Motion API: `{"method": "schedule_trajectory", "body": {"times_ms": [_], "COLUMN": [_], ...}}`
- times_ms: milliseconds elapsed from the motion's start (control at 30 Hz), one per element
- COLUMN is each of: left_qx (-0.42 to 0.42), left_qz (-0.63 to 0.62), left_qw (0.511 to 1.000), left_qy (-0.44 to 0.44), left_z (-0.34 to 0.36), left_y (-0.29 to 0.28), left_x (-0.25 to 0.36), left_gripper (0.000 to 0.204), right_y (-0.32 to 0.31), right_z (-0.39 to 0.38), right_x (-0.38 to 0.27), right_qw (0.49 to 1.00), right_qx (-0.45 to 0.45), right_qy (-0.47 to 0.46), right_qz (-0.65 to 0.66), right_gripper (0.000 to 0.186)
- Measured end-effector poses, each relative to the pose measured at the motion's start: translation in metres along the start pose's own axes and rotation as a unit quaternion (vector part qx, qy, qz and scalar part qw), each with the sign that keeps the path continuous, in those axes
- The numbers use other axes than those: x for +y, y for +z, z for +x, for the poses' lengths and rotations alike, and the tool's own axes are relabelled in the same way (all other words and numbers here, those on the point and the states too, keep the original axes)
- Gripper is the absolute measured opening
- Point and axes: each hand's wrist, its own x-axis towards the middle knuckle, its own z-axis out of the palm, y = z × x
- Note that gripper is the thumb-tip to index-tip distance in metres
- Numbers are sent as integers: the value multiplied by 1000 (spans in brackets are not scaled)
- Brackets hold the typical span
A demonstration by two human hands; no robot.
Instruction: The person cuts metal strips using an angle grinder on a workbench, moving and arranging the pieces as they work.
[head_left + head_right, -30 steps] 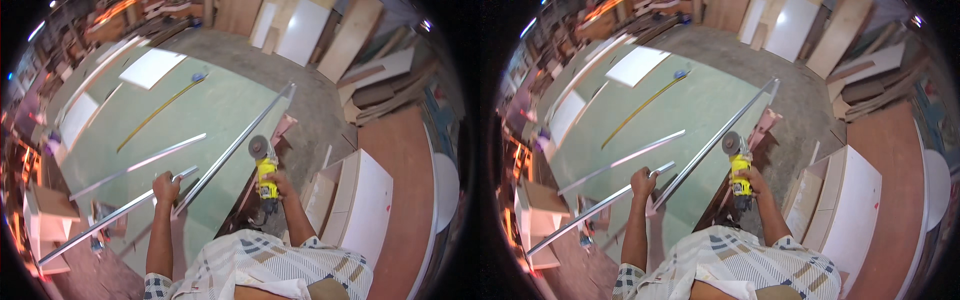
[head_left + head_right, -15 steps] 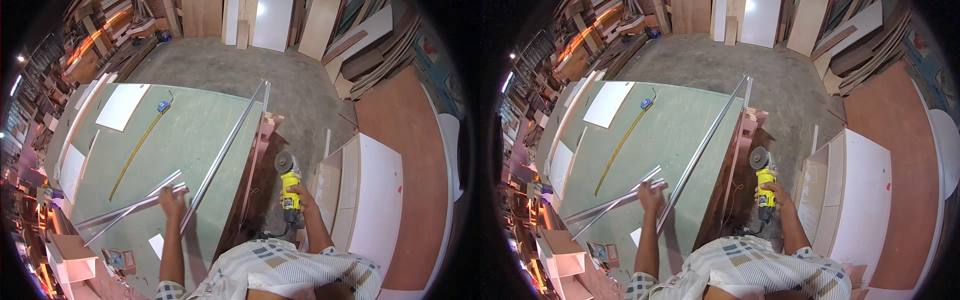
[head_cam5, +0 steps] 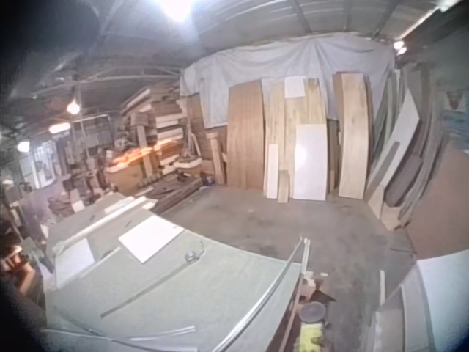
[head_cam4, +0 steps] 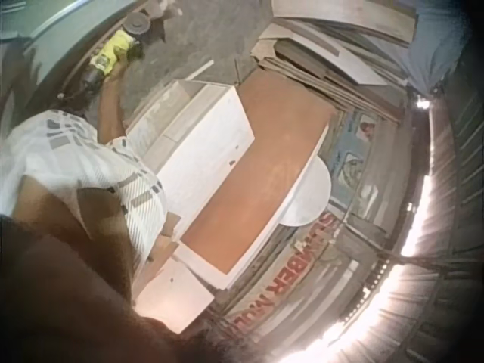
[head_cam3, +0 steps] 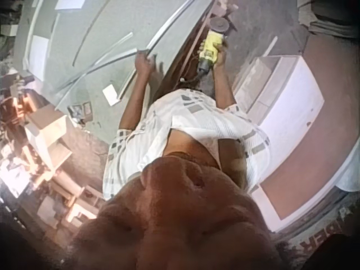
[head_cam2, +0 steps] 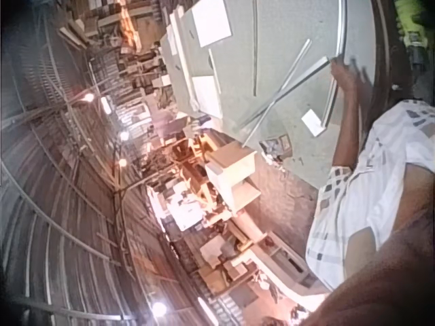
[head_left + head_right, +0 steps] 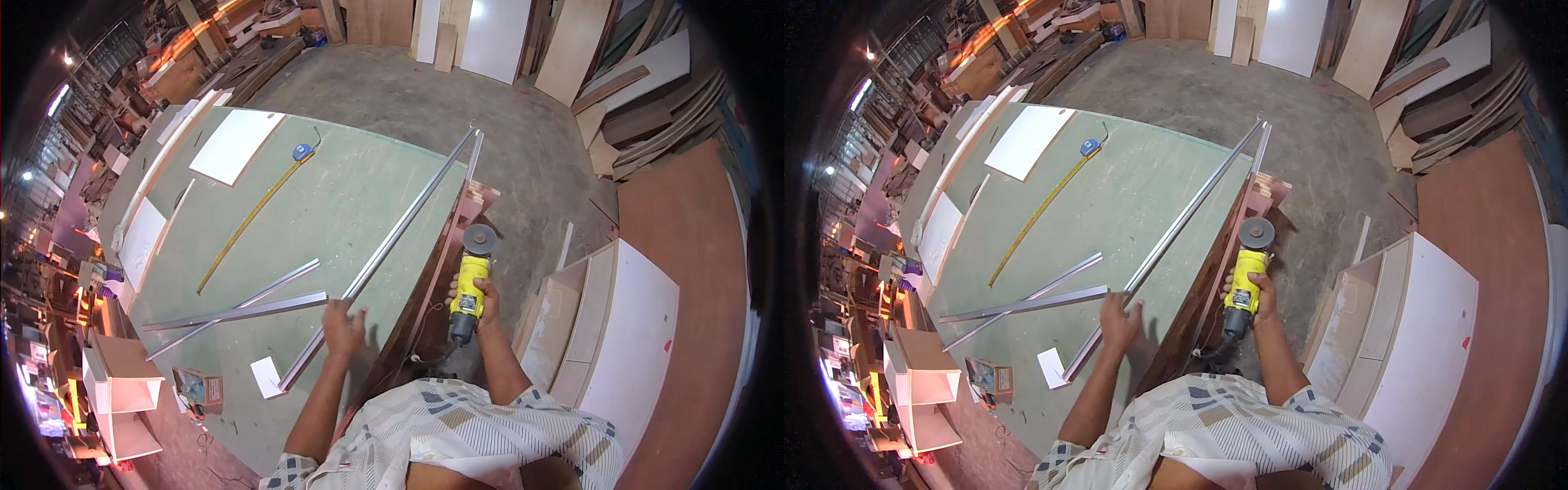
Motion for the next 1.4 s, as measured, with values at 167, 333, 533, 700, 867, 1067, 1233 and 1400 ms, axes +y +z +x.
{"method": "schedule_trajectory", "body": {"times_ms": [167,333,533,700,867,1067,1233,1400], "left_qx": [-269,-383,-425,-311,-188,-34,-6,-6], "left_qz": [-220,-256,-336,-270,-274,-108,-45,-21], "left_qw": [928,886,830,909,938,994,999,999], "left_qy": [-134,-52,-133,-66,-103,-5,25,34], "left_z": [-33,-49,-75,-108,-103,-41,40,158], "left_y": [5,10,-7,-33,-25,-4,37,124], "left_x": [67,106,115,110,85,40,53,106], "left_gripper": [41,56,52,55,54,39,37,34], "right_y": [16,29,48,53,40,13,-18,-51], "right_z": [18,2,-42,-81,-115,-97,-20,120], "right_x": [13,15,27,32,19,-21,-89,-186], "right_qw": [1000,999,996,988,987,986,981,981], "right_qx": [-18,-29,21,44,51,33,28,39], "right_qy": [-5,-44,-76,-120,-123,-161,-189,-185], "right_qz": [16,-11,-46,-86,-86,-40,-15,33], "right_gripper": [52,47,41,44,46,49,44,45]}}
